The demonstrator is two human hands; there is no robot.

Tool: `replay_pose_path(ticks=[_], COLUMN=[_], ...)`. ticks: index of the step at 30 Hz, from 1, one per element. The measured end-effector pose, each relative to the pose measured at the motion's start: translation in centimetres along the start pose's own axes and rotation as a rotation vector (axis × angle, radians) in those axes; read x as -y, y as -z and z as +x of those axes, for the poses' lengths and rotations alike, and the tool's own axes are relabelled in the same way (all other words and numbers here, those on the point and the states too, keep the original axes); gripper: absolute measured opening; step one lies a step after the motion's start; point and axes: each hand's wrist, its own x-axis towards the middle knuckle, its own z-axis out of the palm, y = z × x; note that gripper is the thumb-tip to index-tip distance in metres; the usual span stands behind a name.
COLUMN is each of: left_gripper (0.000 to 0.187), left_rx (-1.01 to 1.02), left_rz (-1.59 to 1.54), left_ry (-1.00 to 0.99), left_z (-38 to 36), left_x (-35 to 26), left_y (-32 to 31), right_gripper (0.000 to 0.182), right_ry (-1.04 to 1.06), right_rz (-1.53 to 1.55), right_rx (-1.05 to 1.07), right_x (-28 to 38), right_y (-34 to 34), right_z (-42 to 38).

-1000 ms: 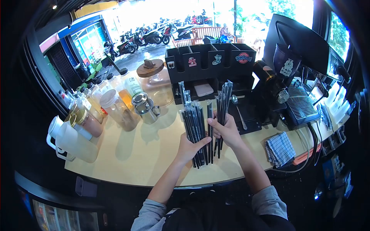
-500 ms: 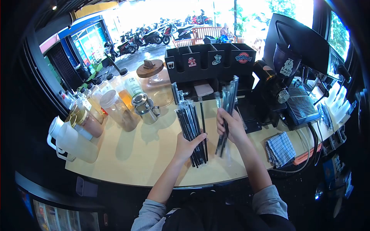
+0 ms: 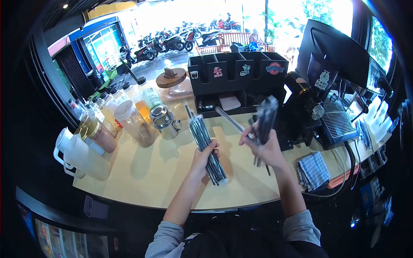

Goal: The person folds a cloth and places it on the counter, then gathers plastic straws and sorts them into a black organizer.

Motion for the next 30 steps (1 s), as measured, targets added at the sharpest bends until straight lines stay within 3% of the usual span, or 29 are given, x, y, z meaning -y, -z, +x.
replay_pose_path(ticks=[2, 3, 4, 6, 9, 13, 15, 16, 18, 22, 24, 26, 27, 30], left_gripper=[0.025, 0.029, 0.029, 0.031, 0.029, 0.026, 0.024, 0.024, 0.022, 0.022, 0.024, 0.026, 0.026, 0.023], left_rx=[0.065, 0.146, 0.147, 0.311, 0.275, 0.197, 0.199, 0.199, 0.232, 0.364, 0.369, 0.322, 0.305, 0.308], left_rz=[-0.121, -0.16, -0.16, -0.282, -0.201, -0.046, 0.035, 0.036, 0.199, 0.272, 0.283, 0.22, 0.19, 0.17], left_ry=[0.071, 0.118, 0.117, 0.173, 0.075, -0.071, -0.159, -0.159, -0.205, -0.191, -0.196, -0.146, -0.142, -0.15], left_z=[0.1, 0.0, -0.2, -0.6, 0.0, -0.3, -0.9, -1.1, -2.0, -3.1, -3.1, -2.9, -2.8, -2.6], left_x=[-0.5, -0.9, -1.3, -2.0, -1.4, -0.9, -0.8, -0.9, -1.0, -1.0, -0.9, -0.7, -0.6, -0.7], left_y=[-0.3, -0.4, -0.5, -0.8, -0.6, -1.1, -0.9, -1.1, -1.7, -2.6, -2.6, -2.2, -2.0, -1.8], right_gripper=[0.008, 0.009, 0.014, 0.017, 0.019, 0.02, 0.023, 0.023, 0.027, 0.029, 0.023, 0.021, 0.021, 0.021], right_ry=[0.187, 0.024, 0.118, 0.097, 0.211, 0.166, -0.002, -0.002, 0.034, -0.302, -0.298, -0.084, -0.031, -0.06], right_rz=[-0.209, -0.309, -0.348, -0.61, -0.583, -0.557, -0.419, -0.419, -0.208, 0.041, 0.036, 0.226, 0.174, 0.386], right_rx=[0.169, 0.257, 0.322, 0.433, 0.466, 0.475, 0.277, 0.277, -0.014, -0.041, -0.036, -0.187, -0.262, -0.151], right_x=[-2.2, -1.1, -1.6, -2.2, -3.2, -3.0, -3.4, -3.4, -2.7, -1.7, -1.7, -3.3, -3.2, -2.2], right_y=[-0.6, -0.9, -1.3, -1.2, -1.4, -1.2, -0.7, -0.7, -0.9, -1.1, -1.3, -1.2, -1.1, -0.5], right_z=[-0.3, -0.8, -1.1, -1.1, -1.5, -1.9, -2.0, -1.8, -0.6, 0.5, 0.9, 1.3, 1.6, 1.7])
